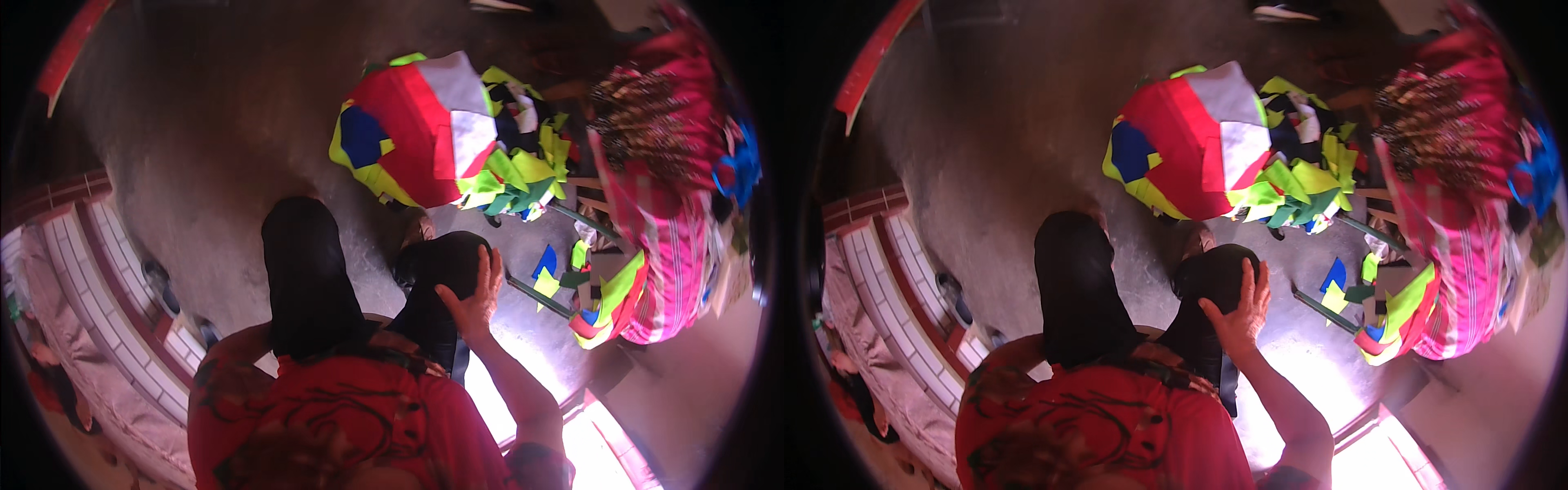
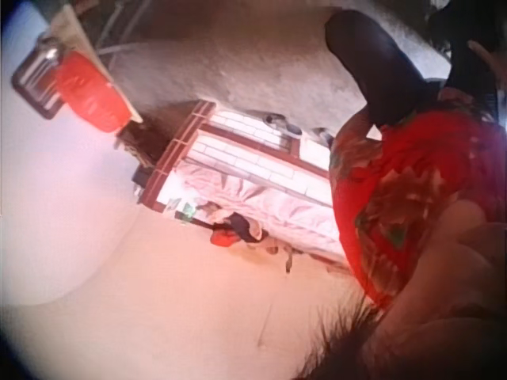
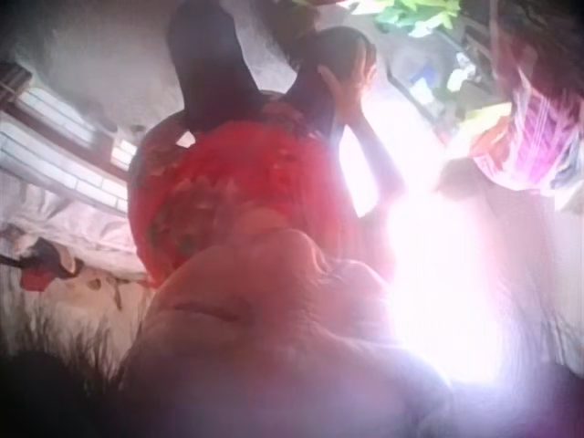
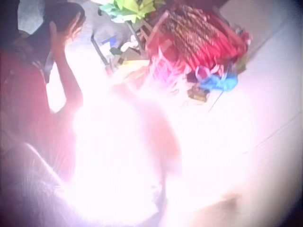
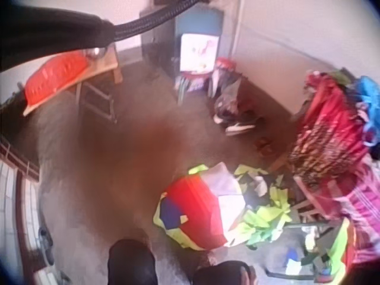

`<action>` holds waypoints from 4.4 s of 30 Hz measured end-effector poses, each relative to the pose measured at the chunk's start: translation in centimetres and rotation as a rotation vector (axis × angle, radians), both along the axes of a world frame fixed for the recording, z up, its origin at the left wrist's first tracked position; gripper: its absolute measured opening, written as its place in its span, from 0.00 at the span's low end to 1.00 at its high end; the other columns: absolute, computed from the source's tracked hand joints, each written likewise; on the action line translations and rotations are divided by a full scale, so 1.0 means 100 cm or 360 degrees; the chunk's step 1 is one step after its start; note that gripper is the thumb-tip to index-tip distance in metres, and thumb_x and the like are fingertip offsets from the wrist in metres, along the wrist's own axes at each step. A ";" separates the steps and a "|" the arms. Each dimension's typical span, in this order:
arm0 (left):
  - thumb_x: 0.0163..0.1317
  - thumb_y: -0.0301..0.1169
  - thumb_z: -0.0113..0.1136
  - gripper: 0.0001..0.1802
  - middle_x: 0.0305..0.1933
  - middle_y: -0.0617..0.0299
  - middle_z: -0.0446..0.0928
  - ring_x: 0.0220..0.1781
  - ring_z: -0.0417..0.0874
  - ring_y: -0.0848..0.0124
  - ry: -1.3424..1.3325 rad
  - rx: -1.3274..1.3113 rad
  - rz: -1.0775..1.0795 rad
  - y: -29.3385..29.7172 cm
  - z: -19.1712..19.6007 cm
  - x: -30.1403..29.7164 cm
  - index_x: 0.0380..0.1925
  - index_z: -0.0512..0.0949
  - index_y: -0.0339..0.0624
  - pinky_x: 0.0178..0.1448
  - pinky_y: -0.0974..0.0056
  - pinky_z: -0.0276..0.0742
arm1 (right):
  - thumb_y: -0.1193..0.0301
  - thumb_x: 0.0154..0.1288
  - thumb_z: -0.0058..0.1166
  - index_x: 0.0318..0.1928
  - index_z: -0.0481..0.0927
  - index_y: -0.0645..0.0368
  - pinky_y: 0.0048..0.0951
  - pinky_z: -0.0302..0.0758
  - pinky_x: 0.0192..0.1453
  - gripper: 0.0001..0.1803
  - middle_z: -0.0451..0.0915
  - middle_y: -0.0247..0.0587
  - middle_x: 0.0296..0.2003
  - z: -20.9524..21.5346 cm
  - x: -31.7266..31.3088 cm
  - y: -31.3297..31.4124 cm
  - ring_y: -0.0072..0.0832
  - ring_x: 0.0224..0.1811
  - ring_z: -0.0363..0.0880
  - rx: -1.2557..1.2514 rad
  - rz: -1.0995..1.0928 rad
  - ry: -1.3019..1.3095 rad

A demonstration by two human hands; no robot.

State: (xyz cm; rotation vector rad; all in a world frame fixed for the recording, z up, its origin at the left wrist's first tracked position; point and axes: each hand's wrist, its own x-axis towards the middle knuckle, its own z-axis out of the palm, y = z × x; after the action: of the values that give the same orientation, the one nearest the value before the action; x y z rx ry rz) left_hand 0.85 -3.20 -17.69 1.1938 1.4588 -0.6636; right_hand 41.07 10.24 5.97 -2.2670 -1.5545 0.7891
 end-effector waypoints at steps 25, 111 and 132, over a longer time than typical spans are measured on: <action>0.61 0.43 0.52 0.26 0.57 0.64 0.73 0.57 0.74 0.66 -0.0071 0.0365 -0.0429 0.082 0.017 -0.013 0.60 0.68 0.50 0.49 0.55 0.73 | 0.52 0.42 0.69 0.70 0.51 0.34 0.61 0.61 0.63 0.55 0.49 0.46 0.70 0.008 0.017 -0.058 0.51 0.70 0.51 0.0084 -0.0344 -0.0049; 0.51 0.41 0.61 0.15 0.48 0.68 0.78 0.56 0.74 0.67 0.0182 0.2042 0.0332 0.223 0.231 0.036 0.39 0.81 0.52 0.54 0.56 0.69 | 0.45 0.59 0.52 0.63 0.64 0.46 0.52 0.65 0.64 0.35 0.69 0.37 0.60 -0.194 -0.066 0.089 0.40 0.60 0.68 0.0235 -0.1769 0.2973; 0.56 0.41 0.61 0.16 0.50 0.62 0.77 0.56 0.75 0.61 0.0073 0.2338 -0.0032 0.225 0.225 0.054 0.43 0.79 0.50 0.54 0.56 0.72 | 0.43 0.61 0.45 0.63 0.64 0.40 0.52 0.63 0.63 0.32 0.69 0.34 0.61 -0.214 -0.117 -0.010 0.36 0.61 0.68 0.0114 -0.1976 0.2432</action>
State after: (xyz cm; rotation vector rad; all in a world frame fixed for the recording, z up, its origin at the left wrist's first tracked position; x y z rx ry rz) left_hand 6.25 19.33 4.79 2.2396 1.9782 0.5748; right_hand 29.34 9.21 -15.38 -1.2457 0.4584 1.3212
